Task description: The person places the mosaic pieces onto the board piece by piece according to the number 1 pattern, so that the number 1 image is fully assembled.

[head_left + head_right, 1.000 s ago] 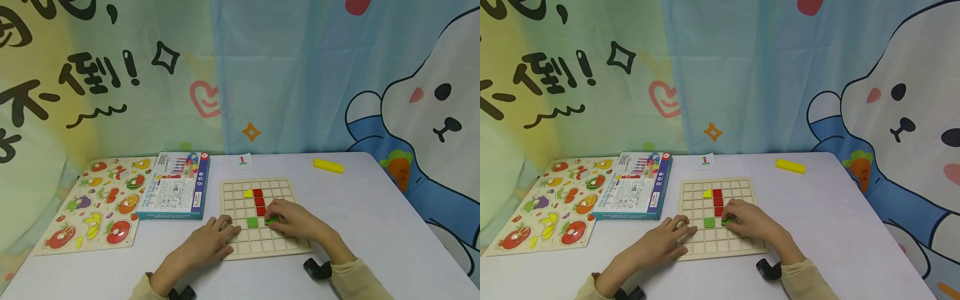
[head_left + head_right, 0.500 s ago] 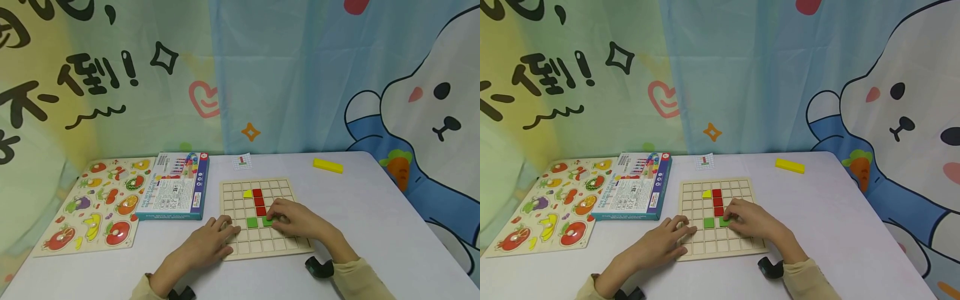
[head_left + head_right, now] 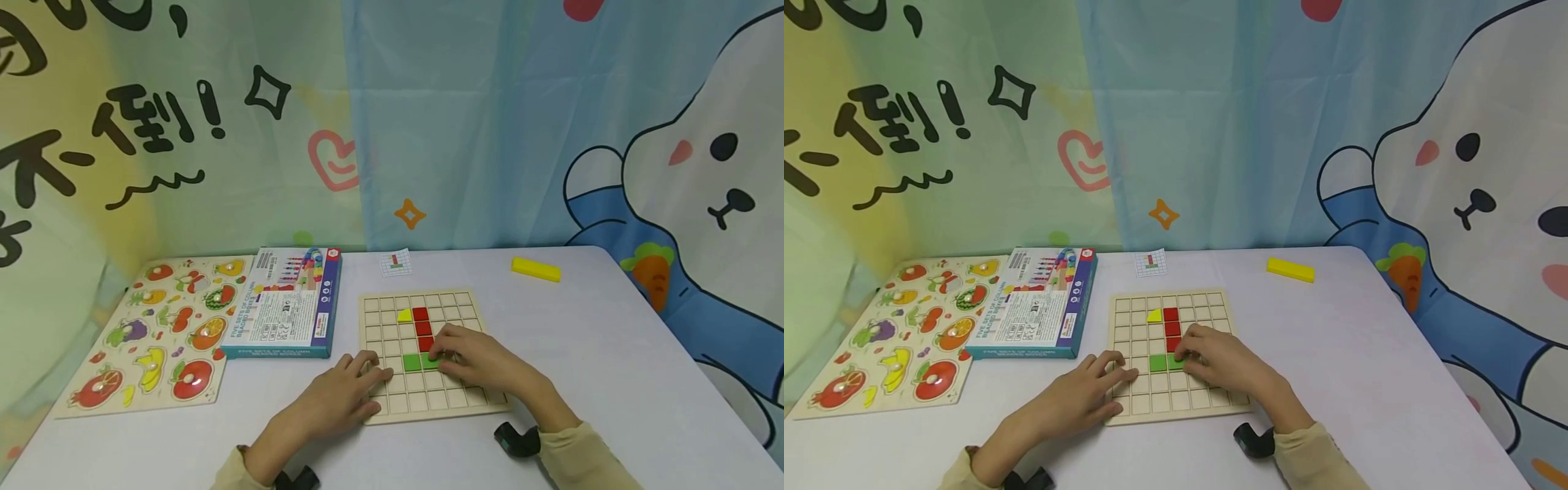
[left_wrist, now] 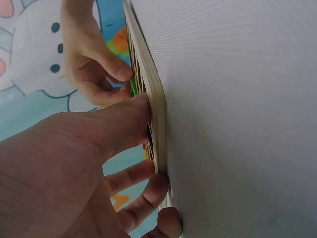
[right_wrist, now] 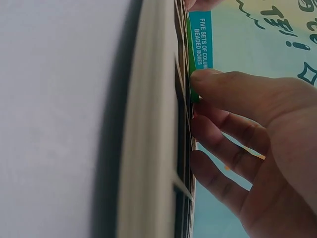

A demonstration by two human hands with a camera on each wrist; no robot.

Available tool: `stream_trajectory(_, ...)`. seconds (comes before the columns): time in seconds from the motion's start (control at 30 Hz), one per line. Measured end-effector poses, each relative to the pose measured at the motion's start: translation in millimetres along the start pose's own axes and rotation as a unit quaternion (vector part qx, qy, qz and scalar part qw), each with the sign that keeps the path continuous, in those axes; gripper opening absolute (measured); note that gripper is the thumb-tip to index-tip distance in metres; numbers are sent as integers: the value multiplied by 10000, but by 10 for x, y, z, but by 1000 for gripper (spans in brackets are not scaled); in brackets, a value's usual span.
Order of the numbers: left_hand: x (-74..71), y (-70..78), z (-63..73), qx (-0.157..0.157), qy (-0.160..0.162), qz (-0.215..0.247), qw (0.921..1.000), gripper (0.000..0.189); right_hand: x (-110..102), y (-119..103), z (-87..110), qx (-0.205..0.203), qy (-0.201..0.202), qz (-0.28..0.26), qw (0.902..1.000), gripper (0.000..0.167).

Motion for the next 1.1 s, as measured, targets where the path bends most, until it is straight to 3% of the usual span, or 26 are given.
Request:
stream_trajectory(0.87, 4, -8, 0, -55, -43, 49, 10000, 44, 9, 4, -6, 132, 0, -167, 9998, 12)
stream_trajectory(1.1, 2, 1, 1, -19, -48, 66, 10000, 44, -84, 129, 60, 434, -101, -497, 9978, 14)
Point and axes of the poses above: each hand's wrist, its own z-axis away from the middle knuckle, its own x-axis out of the palm, y = z × x, the point moved 8 cm from there along -z, towards the middle knuckle, and after that the axes turned 1 degree about x, right-handed, at the moved point
